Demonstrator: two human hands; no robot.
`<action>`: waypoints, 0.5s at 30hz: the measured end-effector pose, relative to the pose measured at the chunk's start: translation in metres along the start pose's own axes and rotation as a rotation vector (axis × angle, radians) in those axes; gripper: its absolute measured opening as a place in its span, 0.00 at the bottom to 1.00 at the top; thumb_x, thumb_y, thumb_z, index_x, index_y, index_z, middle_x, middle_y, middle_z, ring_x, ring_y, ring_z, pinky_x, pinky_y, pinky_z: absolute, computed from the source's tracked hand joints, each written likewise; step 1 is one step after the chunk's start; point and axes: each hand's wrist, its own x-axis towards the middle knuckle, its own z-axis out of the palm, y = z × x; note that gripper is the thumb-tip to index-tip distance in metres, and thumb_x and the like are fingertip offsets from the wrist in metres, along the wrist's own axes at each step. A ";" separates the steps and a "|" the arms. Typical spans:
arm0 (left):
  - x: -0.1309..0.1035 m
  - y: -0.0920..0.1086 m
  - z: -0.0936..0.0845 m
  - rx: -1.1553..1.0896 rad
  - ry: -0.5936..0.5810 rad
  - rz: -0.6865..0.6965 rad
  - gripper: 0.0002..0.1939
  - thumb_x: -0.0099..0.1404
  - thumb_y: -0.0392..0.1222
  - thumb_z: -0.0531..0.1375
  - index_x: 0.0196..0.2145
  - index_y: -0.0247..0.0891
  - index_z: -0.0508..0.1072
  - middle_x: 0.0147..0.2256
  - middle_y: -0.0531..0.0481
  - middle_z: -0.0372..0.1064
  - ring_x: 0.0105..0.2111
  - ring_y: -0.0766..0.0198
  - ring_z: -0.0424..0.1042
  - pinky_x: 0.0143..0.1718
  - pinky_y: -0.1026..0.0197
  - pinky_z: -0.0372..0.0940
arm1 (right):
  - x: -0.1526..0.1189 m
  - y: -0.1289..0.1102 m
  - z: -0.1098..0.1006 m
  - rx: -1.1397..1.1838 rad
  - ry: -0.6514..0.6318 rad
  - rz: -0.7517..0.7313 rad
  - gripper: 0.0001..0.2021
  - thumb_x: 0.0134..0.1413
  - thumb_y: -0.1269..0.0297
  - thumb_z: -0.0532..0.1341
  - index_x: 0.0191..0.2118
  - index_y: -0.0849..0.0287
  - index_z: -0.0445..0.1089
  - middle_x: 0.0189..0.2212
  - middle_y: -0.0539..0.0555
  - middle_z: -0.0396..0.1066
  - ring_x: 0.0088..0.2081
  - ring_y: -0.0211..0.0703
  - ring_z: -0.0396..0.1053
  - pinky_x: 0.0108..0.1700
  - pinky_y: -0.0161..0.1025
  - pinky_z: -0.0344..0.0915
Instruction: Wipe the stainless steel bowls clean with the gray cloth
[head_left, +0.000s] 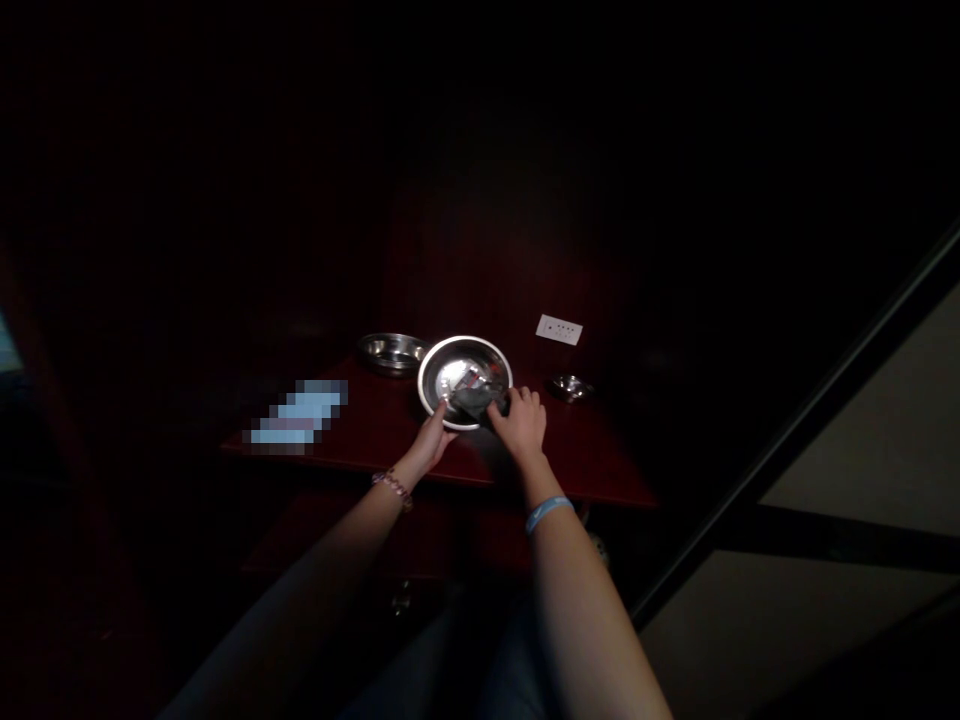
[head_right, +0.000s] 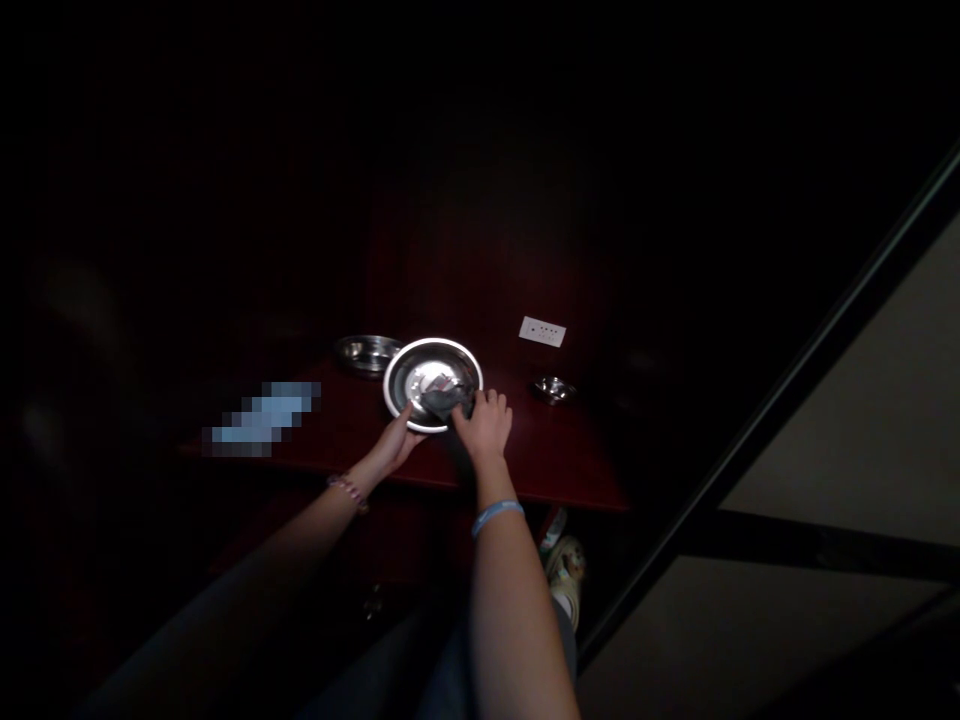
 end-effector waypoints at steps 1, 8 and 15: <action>0.000 0.000 0.000 0.016 -0.001 -0.006 0.20 0.70 0.43 0.59 0.57 0.33 0.73 0.54 0.35 0.74 0.58 0.50 0.71 0.57 0.48 0.69 | 0.000 0.001 0.001 -0.001 -0.010 0.014 0.21 0.64 0.50 0.54 0.52 0.59 0.71 0.55 0.64 0.69 0.57 0.58 0.62 0.54 0.49 0.59; 0.001 -0.003 0.002 0.130 0.004 -0.040 0.22 0.69 0.47 0.61 0.58 0.36 0.72 0.52 0.35 0.76 0.57 0.49 0.72 0.58 0.44 0.67 | 0.000 0.007 -0.001 -0.125 -0.011 -0.008 0.22 0.62 0.59 0.58 0.58 0.63 0.66 0.63 0.68 0.60 0.60 0.60 0.57 0.57 0.52 0.56; 0.004 -0.004 -0.002 0.119 0.021 0.014 0.21 0.71 0.46 0.59 0.58 0.36 0.71 0.55 0.36 0.74 0.57 0.51 0.73 0.58 0.44 0.67 | 0.000 -0.007 0.000 -0.193 -0.062 -0.217 0.20 0.66 0.73 0.45 0.56 0.60 0.67 0.57 0.65 0.68 0.57 0.54 0.62 0.56 0.50 0.57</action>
